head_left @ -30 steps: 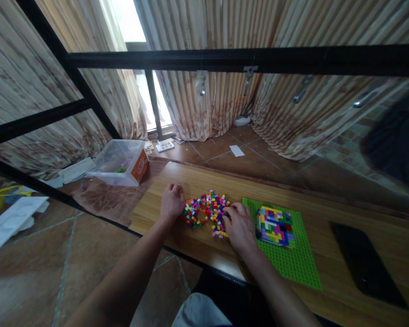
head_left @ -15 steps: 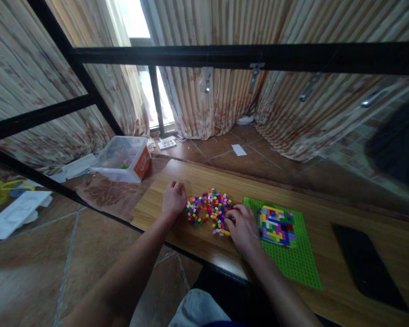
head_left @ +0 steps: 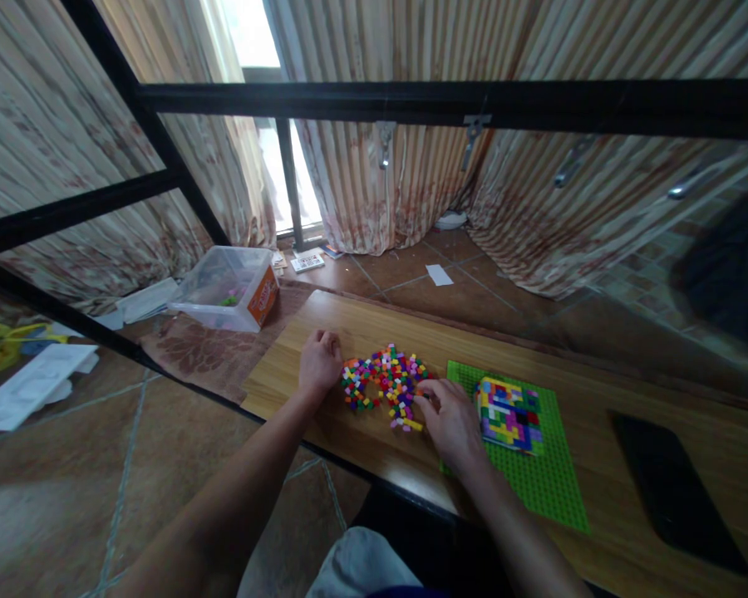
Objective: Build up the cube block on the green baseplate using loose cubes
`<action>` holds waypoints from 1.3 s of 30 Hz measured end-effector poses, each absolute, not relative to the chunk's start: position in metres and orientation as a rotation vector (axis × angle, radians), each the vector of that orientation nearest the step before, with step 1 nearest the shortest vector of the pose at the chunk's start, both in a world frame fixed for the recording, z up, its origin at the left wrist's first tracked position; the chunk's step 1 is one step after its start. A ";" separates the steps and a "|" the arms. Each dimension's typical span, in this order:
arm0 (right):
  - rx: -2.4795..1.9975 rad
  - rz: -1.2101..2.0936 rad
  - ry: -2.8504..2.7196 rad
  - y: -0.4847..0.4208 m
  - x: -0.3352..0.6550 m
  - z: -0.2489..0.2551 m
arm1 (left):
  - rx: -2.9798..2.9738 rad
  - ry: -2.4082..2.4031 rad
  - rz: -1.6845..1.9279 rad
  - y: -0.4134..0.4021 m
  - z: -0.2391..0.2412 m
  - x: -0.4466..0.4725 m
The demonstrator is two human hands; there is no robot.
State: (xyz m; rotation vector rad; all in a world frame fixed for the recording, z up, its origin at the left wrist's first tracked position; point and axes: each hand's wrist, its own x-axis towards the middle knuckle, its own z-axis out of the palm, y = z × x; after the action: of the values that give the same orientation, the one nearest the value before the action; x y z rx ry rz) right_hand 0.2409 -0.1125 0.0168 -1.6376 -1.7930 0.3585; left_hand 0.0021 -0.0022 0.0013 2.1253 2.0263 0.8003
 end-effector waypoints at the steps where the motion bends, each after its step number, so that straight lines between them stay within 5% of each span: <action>1: -1.636 0.386 -1.761 -0.113 0.242 0.018 | 2.125 2.026 0.803 -0.002 0.001 0.002; 12: -1.595 0.659 -1.497 -0.120 0.245 0.021 | 2.131 2.015 0.798 -0.002 0.001 0.002; 39: -1.644 0.429 -1.733 -0.116 0.240 0.016 | 2.125 2.036 0.774 -0.001 0.002 0.001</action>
State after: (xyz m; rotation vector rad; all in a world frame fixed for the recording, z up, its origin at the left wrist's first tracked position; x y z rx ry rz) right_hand 0.2400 -0.1164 0.0159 -1.6440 -1.7334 0.4293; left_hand 0.0014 -0.0014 0.0017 2.1254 2.0361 0.7745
